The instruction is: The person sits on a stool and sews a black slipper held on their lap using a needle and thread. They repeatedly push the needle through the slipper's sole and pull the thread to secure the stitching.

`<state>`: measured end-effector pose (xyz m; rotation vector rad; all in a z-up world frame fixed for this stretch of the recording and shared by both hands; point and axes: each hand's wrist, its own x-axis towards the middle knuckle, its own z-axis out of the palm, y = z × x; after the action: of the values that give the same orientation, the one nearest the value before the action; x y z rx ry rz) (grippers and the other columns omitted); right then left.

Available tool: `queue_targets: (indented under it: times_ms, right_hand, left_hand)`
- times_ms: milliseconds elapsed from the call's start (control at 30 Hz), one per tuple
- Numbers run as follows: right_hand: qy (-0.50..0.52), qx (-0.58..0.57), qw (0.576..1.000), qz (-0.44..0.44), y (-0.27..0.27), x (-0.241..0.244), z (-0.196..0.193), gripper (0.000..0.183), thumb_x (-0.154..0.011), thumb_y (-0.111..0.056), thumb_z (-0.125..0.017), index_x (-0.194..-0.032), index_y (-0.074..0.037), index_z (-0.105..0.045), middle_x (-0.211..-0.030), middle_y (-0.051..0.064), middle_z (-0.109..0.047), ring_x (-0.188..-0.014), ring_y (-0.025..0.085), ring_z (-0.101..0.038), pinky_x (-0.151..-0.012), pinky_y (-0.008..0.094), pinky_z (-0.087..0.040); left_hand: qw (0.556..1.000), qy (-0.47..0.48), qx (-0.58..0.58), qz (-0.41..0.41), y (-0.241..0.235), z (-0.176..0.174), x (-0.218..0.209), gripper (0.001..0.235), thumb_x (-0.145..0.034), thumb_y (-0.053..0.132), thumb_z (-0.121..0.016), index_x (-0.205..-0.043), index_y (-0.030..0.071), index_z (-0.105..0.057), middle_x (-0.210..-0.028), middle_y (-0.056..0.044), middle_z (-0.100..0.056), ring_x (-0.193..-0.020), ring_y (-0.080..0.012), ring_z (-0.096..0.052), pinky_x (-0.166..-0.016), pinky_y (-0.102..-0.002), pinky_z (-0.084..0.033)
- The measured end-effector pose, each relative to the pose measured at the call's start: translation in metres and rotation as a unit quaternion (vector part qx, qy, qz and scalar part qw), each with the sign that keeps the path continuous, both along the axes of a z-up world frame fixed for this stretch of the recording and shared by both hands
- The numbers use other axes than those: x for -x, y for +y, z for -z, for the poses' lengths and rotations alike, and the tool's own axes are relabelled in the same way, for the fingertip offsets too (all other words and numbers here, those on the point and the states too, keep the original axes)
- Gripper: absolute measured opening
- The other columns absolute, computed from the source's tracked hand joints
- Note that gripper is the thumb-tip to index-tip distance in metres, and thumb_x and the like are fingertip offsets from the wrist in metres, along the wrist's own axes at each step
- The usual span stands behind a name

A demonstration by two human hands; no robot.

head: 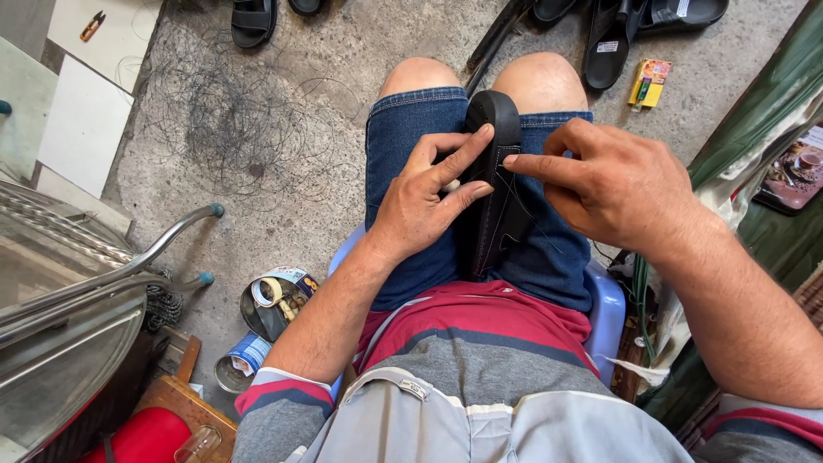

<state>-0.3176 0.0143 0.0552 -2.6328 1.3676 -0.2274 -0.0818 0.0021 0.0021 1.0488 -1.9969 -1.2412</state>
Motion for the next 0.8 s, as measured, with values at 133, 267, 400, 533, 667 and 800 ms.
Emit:
queue_targets:
  times_ms: [133, 267, 400, 533, 667, 800]
  right_hand:
    - [0.123, 0.089, 0.988, 0.026, 0.007, -0.012, -0.015, 0.029, -0.085, -0.033, -0.059, -0.114, -0.036, -0.063, -0.09, -0.007, -0.054, -0.066, 0.015, -0.054, -0.052, 0.026, -0.047]
    - [0.168, 0.117, 0.979, 0.022, 0.008, -0.011, -0.014, 0.032, -0.084, -0.036, -0.057, -0.115, -0.037, -0.061, -0.084, -0.01, -0.052, -0.063, 0.013, -0.052, -0.052, 0.023, -0.046]
    - [0.095, 0.126, 0.988, -0.003, 0.003, -0.002, -0.001, 0.028, -0.087, -0.029, -0.06, -0.116, -0.031, -0.063, -0.089, -0.008, -0.054, -0.066, 0.014, -0.052, -0.057, 0.023, -0.044]
    - [-0.07, 0.074, 0.995, -0.018, -0.006, 0.004, 0.019, 0.027, -0.086, -0.011, -0.062, -0.111, -0.022, -0.067, -0.094, -0.001, -0.061, -0.072, 0.019, -0.058, -0.059, 0.029, -0.046]
    - [-0.172, 0.014, 0.985, -0.018, -0.009, 0.008, 0.037, 0.028, -0.081, -0.002, -0.063, -0.104, -0.017, -0.069, -0.091, 0.004, -0.062, -0.074, 0.021, -0.059, -0.057, 0.032, -0.046]
    - [-0.181, 0.041, 0.981, -0.059, -0.016, 0.005, 0.028, 0.021, -0.086, -0.004, -0.064, -0.103, -0.014, -0.07, -0.088, 0.005, -0.062, -0.067, 0.021, -0.055, -0.057, 0.03, -0.044]
  left_hand:
    - [0.998, -0.046, -0.018, -0.033, 0.001, -0.006, 0.007, 0.052, -0.088, 0.03, -0.065, -0.132, 0.038, -0.038, -0.117, 0.002, -0.05, -0.096, -0.0054, -0.056, -0.082, -0.019, -0.052]
    - [0.995, -0.086, -0.01, -0.049, 0.002, -0.002, 0.014, 0.055, -0.086, 0.035, -0.066, -0.131, 0.043, -0.036, -0.114, 0.004, -0.05, -0.091, -0.0057, -0.057, -0.078, -0.023, -0.052]
    - [0.995, -0.088, 0.002, -0.049, 0.001, 0.0, 0.017, 0.055, -0.086, 0.036, -0.066, -0.132, 0.042, -0.035, -0.113, 0.002, -0.048, -0.103, -0.0103, -0.057, -0.078, -0.028, -0.055]
    - [0.995, -0.085, -0.018, -0.038, 0.0, -0.003, 0.014, 0.052, -0.088, 0.038, -0.062, -0.132, 0.041, -0.034, -0.115, 0.001, -0.048, -0.108, -0.0116, -0.056, -0.083, -0.029, -0.055]
    - [0.997, -0.063, -0.019, -0.045, -0.001, 0.0, 0.013, 0.055, -0.087, 0.033, -0.066, -0.132, 0.041, -0.036, -0.116, 0.003, -0.048, -0.11, -0.0094, -0.056, -0.088, -0.025, -0.053]
    - [0.999, -0.033, -0.014, -0.037, -0.001, 0.003, 0.011, 0.054, -0.088, 0.033, -0.066, -0.133, 0.038, -0.036, -0.116, 0.0, -0.049, -0.111, -0.0124, -0.055, -0.097, -0.024, -0.05]
